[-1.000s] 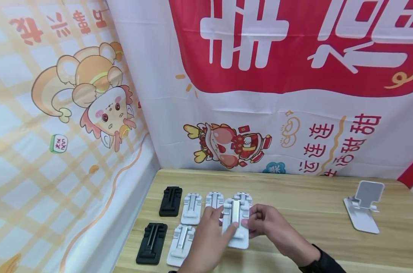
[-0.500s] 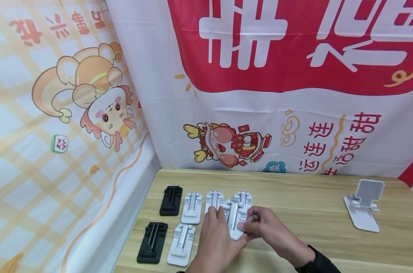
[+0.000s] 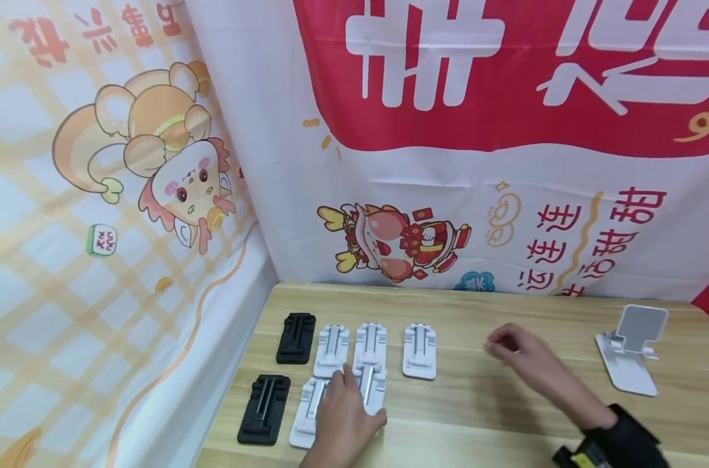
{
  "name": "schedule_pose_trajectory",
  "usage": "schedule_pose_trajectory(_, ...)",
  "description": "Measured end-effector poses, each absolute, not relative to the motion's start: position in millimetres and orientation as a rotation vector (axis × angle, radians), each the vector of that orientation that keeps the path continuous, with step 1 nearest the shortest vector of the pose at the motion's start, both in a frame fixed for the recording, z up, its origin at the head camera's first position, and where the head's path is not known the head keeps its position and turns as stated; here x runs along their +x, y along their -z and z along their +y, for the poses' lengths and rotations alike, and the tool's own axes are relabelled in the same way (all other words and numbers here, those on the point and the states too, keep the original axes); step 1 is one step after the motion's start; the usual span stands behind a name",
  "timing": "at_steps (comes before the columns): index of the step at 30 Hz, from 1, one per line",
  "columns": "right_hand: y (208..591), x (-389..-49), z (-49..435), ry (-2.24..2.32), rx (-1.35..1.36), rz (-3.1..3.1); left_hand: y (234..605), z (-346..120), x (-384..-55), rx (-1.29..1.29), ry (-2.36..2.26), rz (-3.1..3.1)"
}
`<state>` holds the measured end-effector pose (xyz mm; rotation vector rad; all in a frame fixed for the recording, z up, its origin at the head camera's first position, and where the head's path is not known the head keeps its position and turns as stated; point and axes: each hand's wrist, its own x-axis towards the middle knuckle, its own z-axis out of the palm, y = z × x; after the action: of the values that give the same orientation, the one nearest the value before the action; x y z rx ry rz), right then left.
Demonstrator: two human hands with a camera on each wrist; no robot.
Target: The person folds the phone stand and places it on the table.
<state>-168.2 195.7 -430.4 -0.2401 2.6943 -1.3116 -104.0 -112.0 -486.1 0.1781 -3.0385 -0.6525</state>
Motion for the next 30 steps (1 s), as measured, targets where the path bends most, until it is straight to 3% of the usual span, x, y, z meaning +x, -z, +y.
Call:
schedule_pose_trajectory(6, 433.2, -200.0, 286.3, 0.731, -0.387, 3.372, 502.5, -123.5, -107.0, 0.247, 0.639, -3.096)
schedule_pose_trajectory(12, 435.7, -215.4, 347.6, 0.256, -0.098, 3.508, 512.7, -125.2, -106.5, 0.23, 0.628, -3.127)
schedule_pose_trajectory(20, 448.2, -220.8, 385.7, 0.113, -0.052, 3.384, 519.1, -125.5, -106.2, 0.178, 0.622, -3.15)
schedule_pose_trajectory(30, 450.2, -232.1, 394.6, -0.09, -0.093, 3.453, 515.9, -128.0, -105.6, 0.161, 0.62, -3.177)
